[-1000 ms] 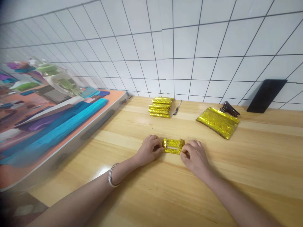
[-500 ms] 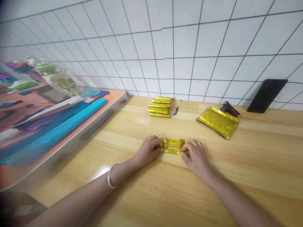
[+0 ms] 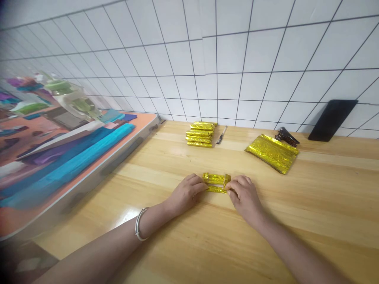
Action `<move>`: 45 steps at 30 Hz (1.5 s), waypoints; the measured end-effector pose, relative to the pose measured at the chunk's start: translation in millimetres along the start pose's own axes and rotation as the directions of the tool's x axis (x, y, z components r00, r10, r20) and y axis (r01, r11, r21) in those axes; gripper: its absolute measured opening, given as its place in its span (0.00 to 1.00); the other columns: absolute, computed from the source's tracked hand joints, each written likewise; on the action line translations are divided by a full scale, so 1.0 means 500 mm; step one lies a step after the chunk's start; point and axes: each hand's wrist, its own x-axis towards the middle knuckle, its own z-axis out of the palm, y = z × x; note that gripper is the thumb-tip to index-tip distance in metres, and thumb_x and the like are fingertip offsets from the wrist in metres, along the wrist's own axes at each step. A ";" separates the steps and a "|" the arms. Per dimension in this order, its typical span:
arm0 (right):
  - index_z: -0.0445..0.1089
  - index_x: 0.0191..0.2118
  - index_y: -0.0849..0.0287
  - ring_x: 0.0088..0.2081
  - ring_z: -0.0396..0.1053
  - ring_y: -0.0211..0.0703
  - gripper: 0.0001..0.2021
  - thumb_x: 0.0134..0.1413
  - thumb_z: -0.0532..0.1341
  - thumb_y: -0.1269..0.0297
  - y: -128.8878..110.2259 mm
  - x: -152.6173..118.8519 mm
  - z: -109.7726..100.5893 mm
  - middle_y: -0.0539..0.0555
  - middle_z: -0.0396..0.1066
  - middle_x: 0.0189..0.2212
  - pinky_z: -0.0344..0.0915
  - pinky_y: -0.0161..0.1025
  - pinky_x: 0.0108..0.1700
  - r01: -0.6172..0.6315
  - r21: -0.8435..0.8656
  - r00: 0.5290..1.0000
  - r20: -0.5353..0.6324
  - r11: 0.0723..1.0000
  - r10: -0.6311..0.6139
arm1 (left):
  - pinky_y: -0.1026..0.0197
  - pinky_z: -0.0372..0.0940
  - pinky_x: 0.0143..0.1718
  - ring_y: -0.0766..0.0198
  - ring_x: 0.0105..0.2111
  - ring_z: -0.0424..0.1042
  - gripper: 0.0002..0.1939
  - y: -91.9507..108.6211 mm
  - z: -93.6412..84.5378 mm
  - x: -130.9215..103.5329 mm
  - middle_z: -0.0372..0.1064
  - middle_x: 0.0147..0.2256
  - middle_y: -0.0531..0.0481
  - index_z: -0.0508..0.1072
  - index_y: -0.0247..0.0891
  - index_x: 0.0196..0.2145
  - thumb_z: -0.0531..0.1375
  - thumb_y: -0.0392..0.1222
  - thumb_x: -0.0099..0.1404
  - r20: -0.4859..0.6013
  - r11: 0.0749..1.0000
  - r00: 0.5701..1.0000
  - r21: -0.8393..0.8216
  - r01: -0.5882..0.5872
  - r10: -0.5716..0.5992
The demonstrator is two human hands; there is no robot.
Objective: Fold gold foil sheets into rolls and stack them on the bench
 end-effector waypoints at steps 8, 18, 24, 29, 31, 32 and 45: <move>0.71 0.42 0.60 0.47 0.59 0.51 0.12 0.53 0.56 0.77 -0.055 -0.026 -0.017 0.57 0.69 0.39 0.56 0.46 0.48 0.198 -0.365 0.980 0.097 0.910 -0.174 | 0.57 0.62 0.43 0.59 0.41 0.63 0.11 0.033 -0.037 -0.007 0.67 0.37 0.45 0.68 0.35 0.43 0.49 0.34 0.67 0.198 0.984 0.979 0.158 -0.086 0.054; 0.71 0.38 0.61 0.37 0.62 0.45 0.09 0.57 0.54 0.74 -0.041 -0.016 -0.015 0.56 0.69 0.30 0.58 0.43 0.42 0.255 -0.398 0.967 0.088 0.881 -0.240 | 0.60 0.64 0.37 0.60 0.36 0.64 0.08 0.023 -0.052 0.009 0.65 0.35 0.45 0.66 0.35 0.37 0.48 0.32 0.67 0.273 0.950 0.955 0.251 -0.187 0.116; 0.70 0.38 0.60 0.37 0.63 0.44 0.07 0.58 0.55 0.67 -0.020 -0.016 0.000 0.56 0.69 0.32 0.59 0.41 0.40 0.215 -0.327 0.976 0.041 0.920 -0.213 | 0.58 0.64 0.39 0.59 0.37 0.64 0.09 0.000 -0.031 0.021 0.64 0.35 0.43 0.66 0.34 0.38 0.47 0.32 0.67 0.263 0.906 0.935 0.288 -0.311 0.237; 0.69 0.40 0.61 0.38 0.63 0.45 0.08 0.59 0.54 0.69 -0.021 -0.021 0.003 0.56 0.67 0.33 0.60 0.42 0.41 0.228 -0.339 0.974 0.069 0.913 -0.218 | 0.59 0.64 0.38 0.61 0.35 0.63 0.09 -0.003 -0.013 0.009 0.64 0.35 0.46 0.67 0.35 0.39 0.49 0.31 0.64 0.149 0.953 0.971 0.215 -0.214 0.185; 0.69 0.39 0.61 0.38 0.62 0.45 0.08 0.58 0.53 0.72 -0.026 -0.024 0.002 0.56 0.67 0.32 0.61 0.42 0.41 0.242 -0.365 0.970 0.102 0.899 -0.219 | 0.59 0.64 0.39 0.61 0.35 0.63 0.10 0.002 -0.009 -0.002 0.65 0.35 0.46 0.67 0.35 0.40 0.49 0.30 0.64 0.120 0.962 0.976 0.183 -0.203 0.183; 0.69 0.38 0.60 0.38 0.62 0.45 0.08 0.58 0.53 0.73 -0.029 -0.025 0.001 0.56 0.67 0.32 0.61 0.42 0.41 0.247 -0.377 0.969 0.120 0.892 -0.217 | 0.59 0.64 0.39 0.61 0.36 0.63 0.11 0.005 -0.007 -0.008 0.65 0.35 0.46 0.67 0.36 0.41 0.48 0.31 0.64 0.109 0.966 0.977 0.165 -0.199 0.182; 0.69 0.43 0.61 0.49 0.62 0.48 0.12 0.56 0.52 0.75 -0.022 -0.032 0.006 0.60 0.67 0.46 0.62 0.46 0.52 0.249 -0.329 0.968 0.105 0.911 -0.227 | 0.57 0.64 0.47 0.61 0.46 0.64 0.11 0.014 0.003 -0.043 0.64 0.47 0.44 0.70 0.38 0.42 0.51 0.32 0.66 -0.079 1.000 0.997 -0.015 0.002 -0.003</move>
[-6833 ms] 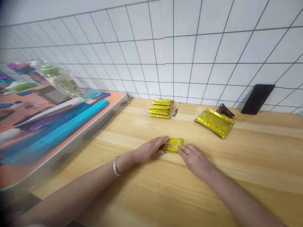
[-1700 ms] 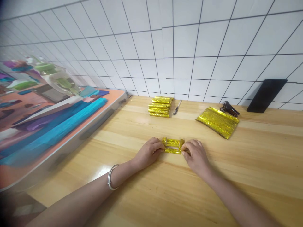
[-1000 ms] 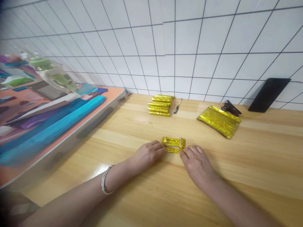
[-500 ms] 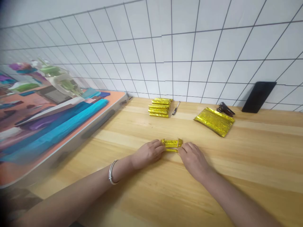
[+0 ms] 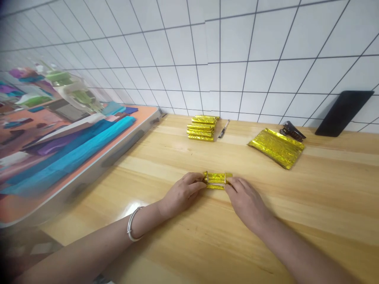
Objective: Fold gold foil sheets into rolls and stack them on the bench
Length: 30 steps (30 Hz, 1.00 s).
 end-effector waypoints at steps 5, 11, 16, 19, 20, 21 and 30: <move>0.69 0.44 0.64 0.50 0.63 0.48 0.13 0.55 0.53 0.77 0.007 -0.006 0.000 0.60 0.70 0.46 0.61 0.47 0.55 0.079 0.001 0.996 -0.047 0.997 -0.079 | 0.56 0.61 0.53 0.61 0.50 0.63 0.11 -0.004 0.004 -0.002 0.65 0.50 0.45 0.68 0.38 0.44 0.50 0.33 0.66 0.036 1.000 0.999 0.006 -0.025 0.025; 0.70 0.44 0.63 0.49 0.65 0.48 0.13 0.56 0.53 0.77 0.007 -0.005 -0.006 0.60 0.71 0.46 0.63 0.47 0.52 0.090 -0.012 0.995 -0.040 0.996 -0.091 | 0.55 0.61 0.51 0.59 0.52 0.62 0.12 -0.004 0.000 -0.001 0.67 0.50 0.46 0.66 0.37 0.47 0.49 0.35 0.68 0.120 0.995 0.992 0.089 -0.053 0.042; 0.69 0.45 0.63 0.47 0.66 0.46 0.13 0.55 0.53 0.77 0.012 -0.002 0.000 0.58 0.72 0.43 0.64 0.45 0.52 0.056 0.002 0.997 -0.062 0.998 -0.055 | 0.54 0.61 0.48 0.58 0.51 0.63 0.17 0.000 -0.007 0.002 0.68 0.49 0.45 0.62 0.37 0.53 0.49 0.34 0.67 0.150 0.991 0.989 0.130 -0.029 0.009; 0.68 0.45 0.63 0.45 0.67 0.45 0.13 0.56 0.52 0.76 0.017 -0.001 0.004 0.58 0.72 0.41 0.65 0.44 0.50 0.050 0.018 0.995 -0.089 0.999 -0.048 | 0.55 0.62 0.47 0.59 0.50 0.64 0.16 -0.004 -0.006 0.004 0.69 0.49 0.47 0.64 0.40 0.52 0.51 0.35 0.67 0.113 0.998 0.994 0.069 0.000 -0.008; 0.68 0.45 0.63 0.45 0.67 0.45 0.13 0.56 0.52 0.76 0.018 -0.002 0.005 0.58 0.72 0.41 0.65 0.44 0.50 0.048 0.032 0.995 -0.090 0.998 -0.045 | 0.55 0.62 0.47 0.59 0.49 0.65 0.15 -0.006 -0.005 0.005 0.69 0.48 0.48 0.65 0.40 0.51 0.51 0.36 0.67 0.100 0.999 0.995 0.045 0.014 -0.018; 0.68 0.46 0.62 0.45 0.67 0.44 0.14 0.57 0.52 0.77 0.018 -0.002 0.005 0.58 0.72 0.41 0.66 0.44 0.50 0.045 0.046 0.995 -0.089 0.998 -0.041 | 0.56 0.62 0.47 0.60 0.48 0.66 0.14 -0.008 -0.004 0.006 0.70 0.47 0.48 0.67 0.41 0.50 0.51 0.37 0.68 0.087 0.999 0.996 0.022 0.029 -0.030; 0.68 0.47 0.59 0.48 0.65 0.44 0.16 0.56 0.51 0.78 0.021 -0.007 -0.001 0.57 0.71 0.44 0.64 0.45 0.53 0.066 0.138 0.995 -0.086 0.988 -0.055 | 0.57 0.64 0.45 0.61 0.44 0.68 0.13 -0.014 0.004 0.012 0.70 0.44 0.45 0.72 0.40 0.45 0.51 0.40 0.68 0.026 0.996 0.999 -0.082 0.043 -0.041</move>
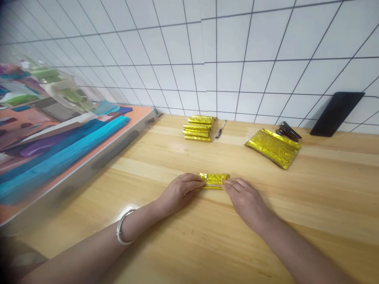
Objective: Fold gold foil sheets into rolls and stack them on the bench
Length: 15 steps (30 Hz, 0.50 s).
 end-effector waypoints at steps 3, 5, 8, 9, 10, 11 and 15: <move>0.71 0.42 0.57 0.45 0.67 0.44 0.13 0.57 0.52 0.75 0.000 0.007 -0.002 0.56 0.72 0.41 0.67 0.45 0.48 -0.053 0.054 0.998 -0.031 0.997 0.055 | 0.58 0.64 0.44 0.62 0.42 0.68 0.13 -0.002 -0.001 0.001 0.70 0.42 0.45 0.72 0.41 0.45 0.51 0.40 0.68 -0.011 1.000 1.000 -0.015 0.001 -0.001; 0.71 0.40 0.57 0.43 0.68 0.44 0.11 0.57 0.53 0.73 0.001 0.013 -0.004 0.56 0.72 0.38 0.68 0.44 0.44 -0.081 0.123 0.996 -0.033 0.989 0.086 | 0.59 0.63 0.42 0.62 0.41 0.68 0.13 -0.003 -0.004 0.002 0.70 0.41 0.45 0.73 0.41 0.44 0.51 0.40 0.67 -0.003 1.000 1.000 -0.020 -0.002 0.002; 0.71 0.40 0.56 0.41 0.67 0.44 0.10 0.58 0.54 0.70 0.006 0.016 -0.006 0.55 0.72 0.37 0.68 0.43 0.42 -0.101 0.232 0.992 -0.044 0.968 0.114 | 0.58 0.61 0.42 0.62 0.40 0.68 0.12 0.000 -0.009 0.001 0.71 0.39 0.46 0.74 0.42 0.43 0.52 0.39 0.67 0.007 1.000 1.000 -0.003 0.016 -0.016; 0.71 0.40 0.56 0.41 0.67 0.44 0.09 0.58 0.54 0.69 0.007 0.016 -0.007 0.55 0.73 0.36 0.67 0.43 0.42 -0.110 0.256 0.991 -0.046 0.961 0.126 | 0.58 0.60 0.42 0.62 0.40 0.68 0.11 0.003 -0.011 0.000 0.71 0.38 0.47 0.74 0.42 0.42 0.52 0.39 0.67 0.006 0.999 0.999 0.006 0.033 -0.033; 0.71 0.39 0.56 0.40 0.68 0.44 0.09 0.58 0.54 0.68 0.009 0.016 -0.008 0.55 0.73 0.36 0.67 0.43 0.41 -0.123 0.273 0.989 -0.042 0.954 0.139 | 0.57 0.59 0.43 0.62 0.40 0.68 0.11 0.006 -0.012 0.000 0.72 0.37 0.48 0.74 0.43 0.41 0.53 0.40 0.67 0.005 0.998 0.998 0.014 0.055 -0.055; 0.71 0.39 0.56 0.39 0.68 0.44 0.08 0.58 0.54 0.67 0.010 0.016 -0.009 0.55 0.73 0.35 0.66 0.43 0.41 -0.141 0.282 0.987 -0.033 0.949 0.157 | 0.57 0.58 0.43 0.62 0.39 0.67 0.11 0.009 -0.013 -0.001 0.72 0.36 0.49 0.74 0.43 0.41 0.53 0.40 0.67 0.004 0.997 0.997 0.018 0.080 -0.080; 0.72 0.37 0.55 0.35 0.69 0.43 0.09 0.58 0.54 0.65 0.012 0.026 -0.013 0.53 0.73 0.32 0.65 0.40 0.36 -0.244 0.261 0.968 0.006 0.934 0.251 | 0.57 0.57 0.42 0.62 0.37 0.67 0.10 0.017 -0.015 0.004 0.72 0.34 0.50 0.73 0.42 0.41 0.53 0.42 0.67 -0.011 0.981 0.981 -0.009 0.193 -0.193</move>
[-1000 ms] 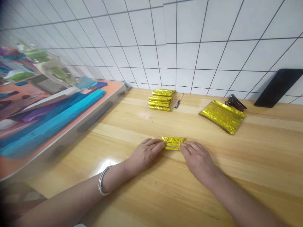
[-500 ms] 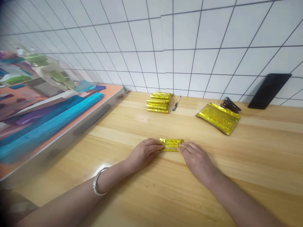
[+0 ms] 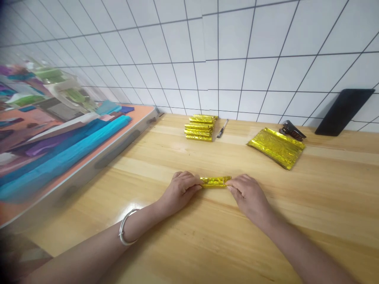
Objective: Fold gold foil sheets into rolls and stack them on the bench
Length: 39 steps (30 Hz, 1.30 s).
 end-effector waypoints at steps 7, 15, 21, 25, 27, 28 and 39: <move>0.72 0.33 0.54 0.29 0.67 0.40 0.09 0.56 0.54 0.65 -0.005 0.025 0.003 0.49 0.72 0.27 0.61 0.36 0.31 -0.155 -0.007 0.988 0.011 0.988 0.155 | 0.59 0.58 0.39 0.62 0.35 0.67 0.09 0.005 0.010 0.014 0.73 0.32 0.51 0.73 0.41 0.37 0.53 0.42 0.66 -0.011 0.994 0.994 0.010 0.111 -0.111; 0.69 0.27 0.56 0.22 0.62 0.37 0.10 0.54 0.54 0.62 -0.006 0.047 0.006 0.46 0.67 0.19 0.51 0.33 0.23 -0.273 -0.101 0.955 0.090 0.957 0.283 | 0.61 0.59 0.33 0.62 0.30 0.69 0.08 0.015 0.014 0.039 0.71 0.28 0.50 0.70 0.38 0.33 0.54 0.42 0.64 -0.006 0.968 0.983 0.175 0.180 -0.182; 0.69 0.28 0.56 0.23 0.63 0.37 0.07 0.53 0.56 0.64 -0.004 0.064 0.004 0.48 0.68 0.22 0.51 0.33 0.24 -0.236 -0.226 0.962 0.084 0.945 0.261 | 0.59 0.60 0.35 0.60 0.33 0.69 0.07 0.019 0.017 0.046 0.69 0.31 0.49 0.67 0.38 0.32 0.53 0.42 0.64 0.002 0.938 0.983 0.297 0.176 -0.185; 0.68 0.30 0.58 0.31 0.65 0.42 0.04 0.51 0.58 0.65 -0.006 0.060 0.005 0.53 0.69 0.27 0.56 0.35 0.32 -0.213 -0.260 0.971 0.052 0.942 0.234 | 0.59 0.60 0.35 0.59 0.36 0.68 0.08 0.015 0.014 0.047 0.65 0.36 0.47 0.66 0.38 0.34 0.54 0.45 0.64 -0.004 0.932 0.980 0.309 0.190 -0.199; 0.68 0.32 0.58 0.36 0.64 0.45 0.04 0.51 0.58 0.65 -0.006 0.056 0.006 0.54 0.68 0.31 0.57 0.37 0.37 -0.212 -0.286 0.974 0.021 0.935 0.227 | 0.59 0.60 0.36 0.59 0.37 0.67 0.09 0.013 0.013 0.049 0.64 0.36 0.47 0.66 0.38 0.35 0.54 0.47 0.64 0.009 0.926 0.976 0.318 0.204 -0.218; 0.67 0.34 0.58 0.37 0.64 0.45 0.04 0.52 0.58 0.65 -0.006 0.054 0.007 0.55 0.67 0.32 0.57 0.38 0.38 -0.210 -0.295 0.974 0.015 0.932 0.224 | 0.59 0.60 0.36 0.59 0.37 0.67 0.09 0.012 0.014 0.050 0.64 0.37 0.47 0.66 0.38 0.34 0.54 0.47 0.64 0.017 0.925 0.974 0.320 0.207 -0.224; 0.63 0.31 0.58 0.35 0.63 0.45 0.02 0.54 0.56 0.68 0.006 0.044 0.029 0.55 0.66 0.31 0.58 0.39 0.37 -0.152 -0.285 0.983 0.058 0.946 0.175 | 0.59 0.60 0.35 0.60 0.32 0.65 0.03 0.017 0.040 0.036 0.64 0.32 0.47 0.62 0.36 0.34 0.51 0.37 0.66 0.063 0.933 0.994 0.354 0.062 -0.090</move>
